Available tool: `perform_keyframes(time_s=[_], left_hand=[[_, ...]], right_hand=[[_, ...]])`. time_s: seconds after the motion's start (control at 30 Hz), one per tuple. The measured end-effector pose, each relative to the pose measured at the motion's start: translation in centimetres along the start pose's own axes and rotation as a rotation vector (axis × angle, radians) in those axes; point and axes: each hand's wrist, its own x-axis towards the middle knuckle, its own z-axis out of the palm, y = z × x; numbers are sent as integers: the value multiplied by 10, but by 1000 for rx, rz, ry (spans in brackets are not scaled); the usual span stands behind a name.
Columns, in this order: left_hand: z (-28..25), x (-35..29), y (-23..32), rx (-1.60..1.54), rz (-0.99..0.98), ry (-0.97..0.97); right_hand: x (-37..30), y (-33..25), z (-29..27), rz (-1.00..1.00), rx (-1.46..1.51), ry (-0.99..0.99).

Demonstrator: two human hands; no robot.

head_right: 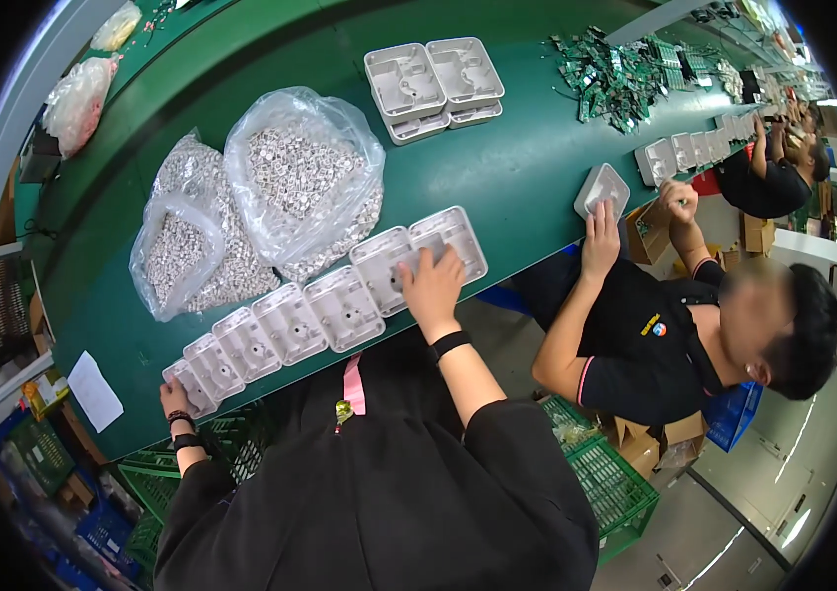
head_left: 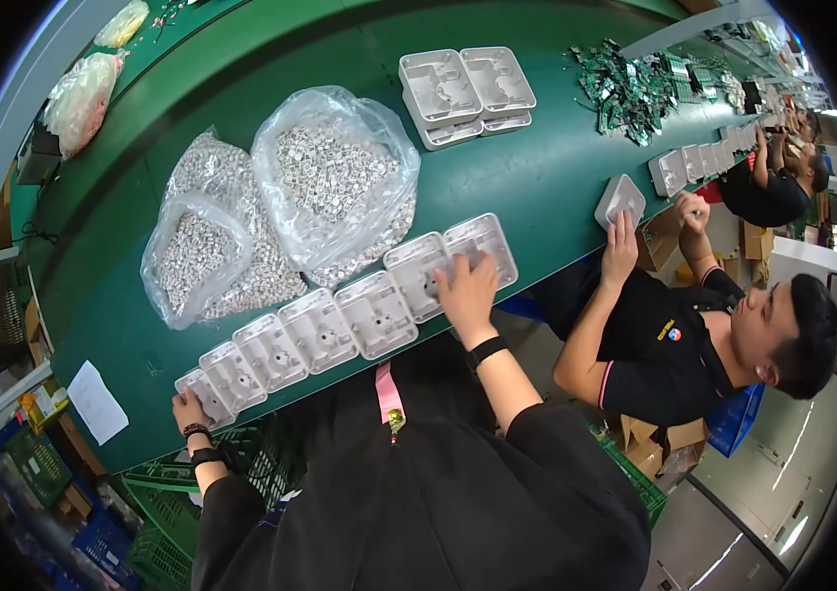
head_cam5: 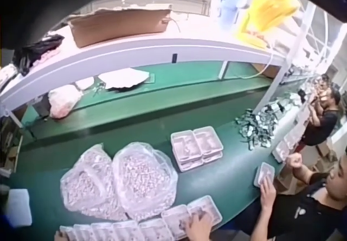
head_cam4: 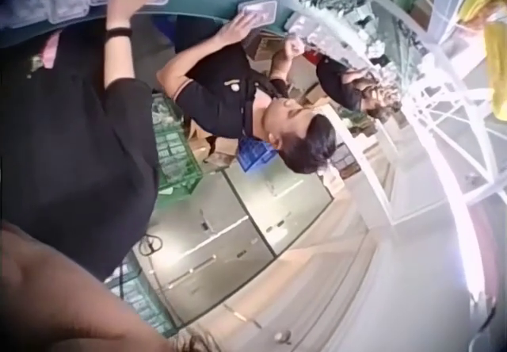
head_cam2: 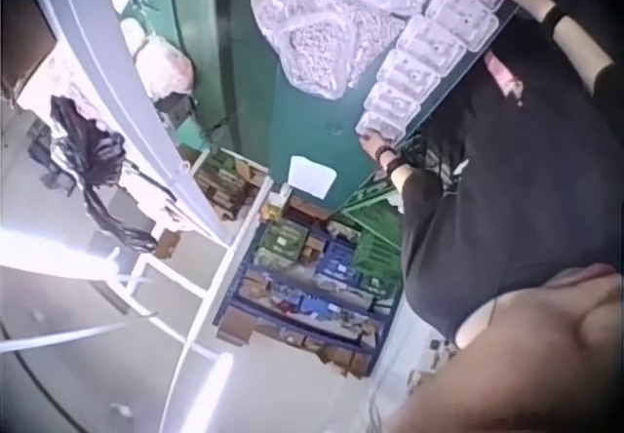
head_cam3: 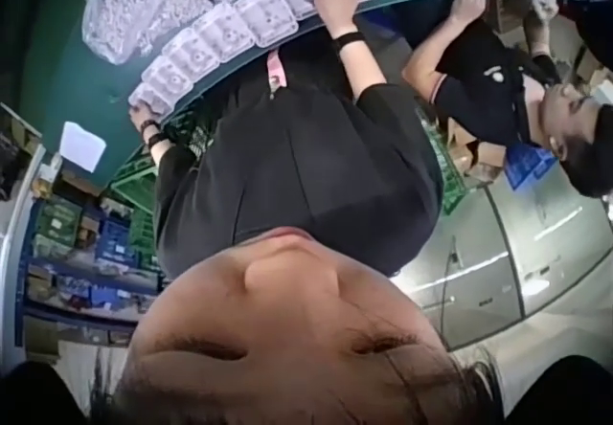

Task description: The person moves a green crate of plastic housings to a workbench, places the housings onto the table, and inserts small white components into each housing by hand.

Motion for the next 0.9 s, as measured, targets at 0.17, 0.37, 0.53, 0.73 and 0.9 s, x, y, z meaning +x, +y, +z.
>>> perform_keyframes(time_s=[0.17,0.37,0.53,0.73,0.9], left_hand=[[13,-49,48,77,54,0],[9,-59,61,75,26,30],[5,-61,63,111,22,19],[9,-58,62,128,65,22],[11,-53,58,106,71,21]], right_hand=[[26,32,-3,-132,-96,107],[15,-2,7,-104,-62,72],[10,-9,5,38,-127,-72],[23,13,-5,-32,-12,-86],[58,66,-23,-139,-26,-106]])
